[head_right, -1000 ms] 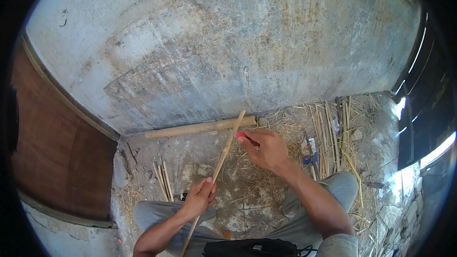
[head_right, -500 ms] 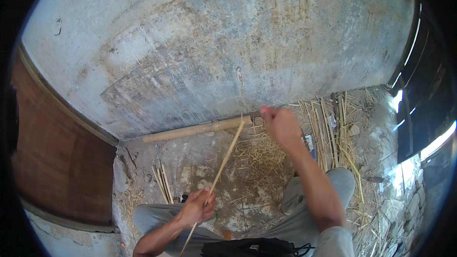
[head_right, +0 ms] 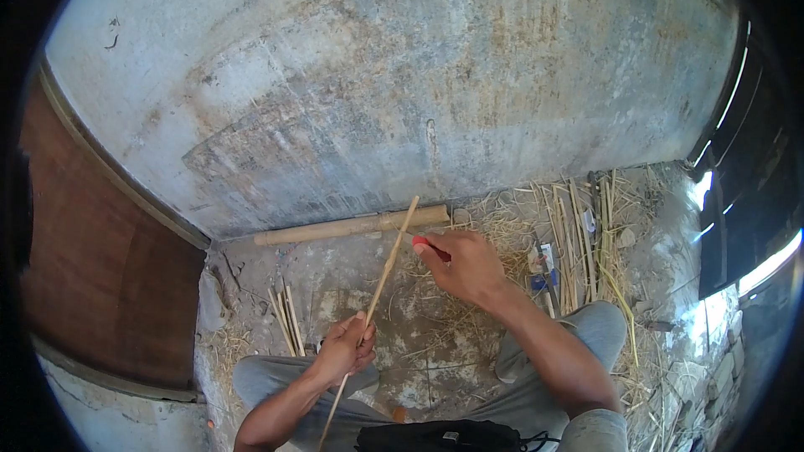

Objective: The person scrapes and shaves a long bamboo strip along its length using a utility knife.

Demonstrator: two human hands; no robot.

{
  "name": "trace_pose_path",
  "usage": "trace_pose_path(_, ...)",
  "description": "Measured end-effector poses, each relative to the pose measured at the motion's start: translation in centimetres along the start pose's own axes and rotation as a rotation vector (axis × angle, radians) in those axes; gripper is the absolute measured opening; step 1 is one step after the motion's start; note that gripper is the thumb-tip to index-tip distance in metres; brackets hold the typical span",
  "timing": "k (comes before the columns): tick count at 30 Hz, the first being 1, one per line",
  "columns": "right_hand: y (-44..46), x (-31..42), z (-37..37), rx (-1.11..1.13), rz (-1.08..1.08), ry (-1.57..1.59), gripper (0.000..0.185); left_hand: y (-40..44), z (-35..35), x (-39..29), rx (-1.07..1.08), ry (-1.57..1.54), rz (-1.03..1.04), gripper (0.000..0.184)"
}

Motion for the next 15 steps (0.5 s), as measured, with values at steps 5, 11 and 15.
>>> trace_pose_path(5,-0.2,0.3,0.2,-0.012,-0.002,0.006,0.023,0.0,0.7,0.2,-0.017,0.082,0.064,0.040)
trace_pose_path(11,-0.4,0.4,0.3,-0.033,-0.005,-0.026,0.023,0.5,0.2,1.9,-0.092,0.215,0.171,0.042)
trace_pose_path(15,-0.6,0.3,0.6,-0.080,-0.026,-0.083,0.022,0.4,0.5,2.6,-0.114,0.249,0.153,0.042)
Point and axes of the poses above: each hand's wrist, its own y-axis towards the middle knuckle, its own z-axis out of the palm, x = y × z, the point moved 1 cm from there along y, towards the middle knuckle, and after that the axes turned 4 degrees about x, right-handed, at the moved point
